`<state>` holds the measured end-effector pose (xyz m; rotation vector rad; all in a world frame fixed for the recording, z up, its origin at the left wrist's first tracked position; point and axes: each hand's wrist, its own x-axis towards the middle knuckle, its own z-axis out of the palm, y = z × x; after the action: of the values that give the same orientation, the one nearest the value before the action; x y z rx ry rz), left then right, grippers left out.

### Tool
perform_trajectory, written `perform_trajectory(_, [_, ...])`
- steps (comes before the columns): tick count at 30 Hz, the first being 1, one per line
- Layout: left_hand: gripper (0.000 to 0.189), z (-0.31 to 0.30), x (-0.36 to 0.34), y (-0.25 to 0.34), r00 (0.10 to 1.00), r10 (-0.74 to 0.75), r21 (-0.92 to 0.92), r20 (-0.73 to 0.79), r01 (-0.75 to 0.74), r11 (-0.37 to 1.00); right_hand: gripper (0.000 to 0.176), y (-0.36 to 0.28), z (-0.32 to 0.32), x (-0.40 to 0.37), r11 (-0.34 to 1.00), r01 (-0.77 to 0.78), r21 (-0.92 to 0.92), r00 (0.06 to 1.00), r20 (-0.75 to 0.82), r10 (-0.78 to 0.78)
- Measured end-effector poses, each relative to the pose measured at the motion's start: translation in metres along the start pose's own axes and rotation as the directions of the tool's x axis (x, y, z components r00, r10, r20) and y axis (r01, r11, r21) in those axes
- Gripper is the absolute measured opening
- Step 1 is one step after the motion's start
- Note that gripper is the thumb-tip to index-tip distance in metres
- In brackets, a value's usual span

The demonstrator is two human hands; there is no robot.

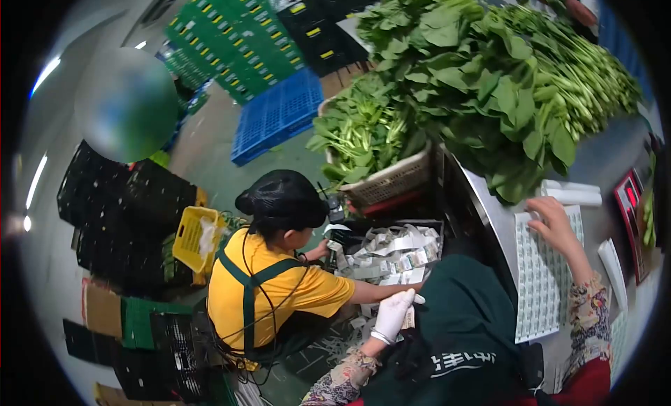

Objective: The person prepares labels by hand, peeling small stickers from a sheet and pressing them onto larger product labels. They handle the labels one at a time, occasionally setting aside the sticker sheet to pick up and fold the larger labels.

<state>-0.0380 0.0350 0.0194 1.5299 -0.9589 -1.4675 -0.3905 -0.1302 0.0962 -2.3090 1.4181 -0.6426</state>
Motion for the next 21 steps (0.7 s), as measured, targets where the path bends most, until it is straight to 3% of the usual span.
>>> perform_trajectory(3, [0.034,0.004,0.001,-0.016,0.997,0.080,-0.028,-0.015,-0.081,0.996,0.027,0.028,0.008,-0.011,0.995,0.006,-0.098,1.000,-0.012,-0.007])
perform_trajectory(5, [0.034,0.004,0.004,-0.017,0.999,0.045,-0.060,-0.019,-0.046,0.997,0.017,0.033,0.005,-0.009,0.994,-0.063,-0.085,0.997,0.027,0.066])
perform_trajectory(6, [0.034,0.004,0.008,-0.022,1.000,0.020,-0.077,-0.018,-0.021,0.997,0.018,0.035,0.004,-0.005,0.996,-0.064,-0.063,0.997,0.048,0.068])
perform_trajectory(8, [0.033,0.004,0.018,-0.028,0.993,0.118,-0.026,0.011,-0.118,0.993,0.019,0.039,0.003,-0.001,0.996,-0.085,-0.019,0.990,0.112,0.086])
perform_trajectory(9, [0.032,0.009,0.018,-0.019,0.987,0.158,-0.024,-0.006,-0.158,0.987,0.022,0.030,0.001,-0.001,0.999,0.018,-0.034,0.998,0.060,-0.016])
perform_trajectory(11, [0.031,0.014,0.018,-0.019,0.989,0.147,-0.018,-0.033,-0.147,0.989,0.025,0.017,-0.003,0.001,0.999,0.030,-0.013,0.999,0.033,-0.029])
perform_trajectory(12, [0.030,0.015,0.014,-0.006,0.999,0.045,-0.052,0.013,-0.044,0.998,0.027,0.014,0.000,0.000,0.999,0.041,0.004,0.999,0.027,-0.041])
perform_trajectory(13, [0.030,0.015,0.014,-0.006,0.998,0.043,-0.101,0.036,-0.039,0.994,0.029,0.025,0.003,-0.004,0.997,0.061,-0.055,0.996,0.070,-0.057])
perform_trajectory(21, [0.031,0.018,0.010,-0.007,0.996,0.094,-0.114,-0.007,-0.095,0.989,0.013,0.031,0.010,-0.010,0.994,-0.096,0.043,0.994,0.056,0.093])
